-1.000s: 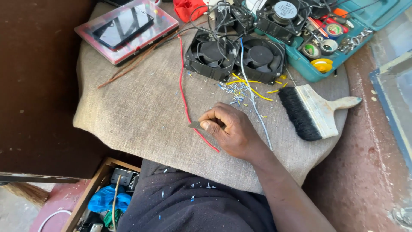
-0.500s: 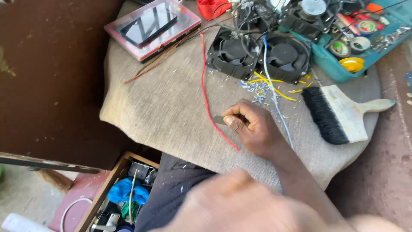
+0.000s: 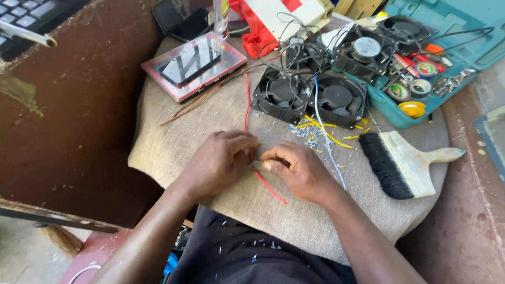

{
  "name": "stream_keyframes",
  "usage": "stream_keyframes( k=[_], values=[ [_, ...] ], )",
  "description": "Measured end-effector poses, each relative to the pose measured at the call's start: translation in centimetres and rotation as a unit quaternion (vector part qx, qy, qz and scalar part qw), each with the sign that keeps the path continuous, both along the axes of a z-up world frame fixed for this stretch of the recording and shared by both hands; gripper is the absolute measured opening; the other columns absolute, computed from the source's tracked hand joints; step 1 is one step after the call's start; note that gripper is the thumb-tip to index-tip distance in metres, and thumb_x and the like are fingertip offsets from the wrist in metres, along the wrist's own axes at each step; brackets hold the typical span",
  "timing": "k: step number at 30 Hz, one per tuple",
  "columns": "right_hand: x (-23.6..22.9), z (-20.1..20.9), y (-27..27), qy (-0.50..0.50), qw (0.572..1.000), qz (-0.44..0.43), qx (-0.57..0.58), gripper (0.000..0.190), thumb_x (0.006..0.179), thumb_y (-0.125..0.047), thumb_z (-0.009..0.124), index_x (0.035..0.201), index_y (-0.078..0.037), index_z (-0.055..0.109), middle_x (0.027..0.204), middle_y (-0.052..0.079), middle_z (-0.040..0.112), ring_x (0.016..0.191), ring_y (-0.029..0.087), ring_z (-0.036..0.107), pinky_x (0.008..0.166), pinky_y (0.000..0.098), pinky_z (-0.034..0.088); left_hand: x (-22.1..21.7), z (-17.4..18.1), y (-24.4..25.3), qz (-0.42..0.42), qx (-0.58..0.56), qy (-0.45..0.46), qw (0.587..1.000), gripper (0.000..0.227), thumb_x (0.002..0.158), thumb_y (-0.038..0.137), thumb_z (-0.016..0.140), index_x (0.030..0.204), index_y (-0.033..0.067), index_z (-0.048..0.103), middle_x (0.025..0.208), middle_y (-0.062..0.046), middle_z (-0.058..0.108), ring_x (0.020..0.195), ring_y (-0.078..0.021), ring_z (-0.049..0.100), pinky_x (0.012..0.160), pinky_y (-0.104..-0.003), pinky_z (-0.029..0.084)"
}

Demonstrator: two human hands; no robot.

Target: Stripping the insulation from a red electrical wire using a small blade and brushing away debris on a workbench.

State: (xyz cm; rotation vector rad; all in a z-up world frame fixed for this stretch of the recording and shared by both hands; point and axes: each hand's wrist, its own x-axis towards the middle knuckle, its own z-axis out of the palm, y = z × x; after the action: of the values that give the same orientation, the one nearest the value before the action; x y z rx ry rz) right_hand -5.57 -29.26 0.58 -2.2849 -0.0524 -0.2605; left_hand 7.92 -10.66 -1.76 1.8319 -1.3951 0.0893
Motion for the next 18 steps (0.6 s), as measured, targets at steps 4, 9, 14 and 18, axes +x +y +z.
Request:
stream_keyframes(
  k=[4,9,14,18],
  values=[
    [0.1,1.2,1.0,0.048,0.998,-0.001,-0.035,0.018,0.106,-0.014,0.063,0.11,-0.004,0.078,0.089,0.014,0.073,0.079,0.025,0.072,0.072,0.0386,0.06,-0.5,0.2,0.2,0.014,0.082,-0.01,0.997,0.037,0.093,0.007,0.055,0.119,0.0108,0.081,0.121,-0.012,0.081,0.121,-0.0376,0.073,0.118,-0.064,0.038],
    [0.3,0.8,0.9,0.068,0.997,0.011,-0.044,0.019,0.106,-0.014,0.062,0.11,-0.002,0.076,0.087,0.013,0.073,0.077,0.024,0.075,0.069,0.0382,0.062,0.1,-0.7,-0.4,-0.012,0.046,0.019,0.999,0.029,0.094,0.004,0.058,0.11,0.0045,0.082,0.118,-0.015,0.081,0.115,-0.0357,0.076,0.111,-0.053,0.05],
    [0.2,0.3,1.3,0.076,0.995,0.015,-0.055,0.021,0.108,-0.015,0.06,0.117,-0.004,0.076,0.074,0.007,0.066,0.065,0.016,0.064,0.059,0.0327,0.057,0.7,-1.4,-0.9,0.009,0.075,0.036,0.996,0.024,0.099,0.008,0.061,0.109,0.0071,0.083,0.117,-0.012,0.081,0.115,-0.0302,0.077,0.113,-0.048,0.052],
    [0.2,0.6,1.7,0.066,0.996,0.001,-0.062,0.02,0.107,-0.016,0.061,0.114,-0.006,0.077,0.077,0.011,0.071,0.067,0.02,0.069,0.061,0.0342,0.059,0.0,-0.9,0.1,0.043,0.068,0.001,0.997,0.022,0.1,0.013,0.065,0.116,0.0077,0.079,0.124,-0.013,0.077,0.122,-0.0339,0.072,0.113,-0.056,0.048]
  ],
)
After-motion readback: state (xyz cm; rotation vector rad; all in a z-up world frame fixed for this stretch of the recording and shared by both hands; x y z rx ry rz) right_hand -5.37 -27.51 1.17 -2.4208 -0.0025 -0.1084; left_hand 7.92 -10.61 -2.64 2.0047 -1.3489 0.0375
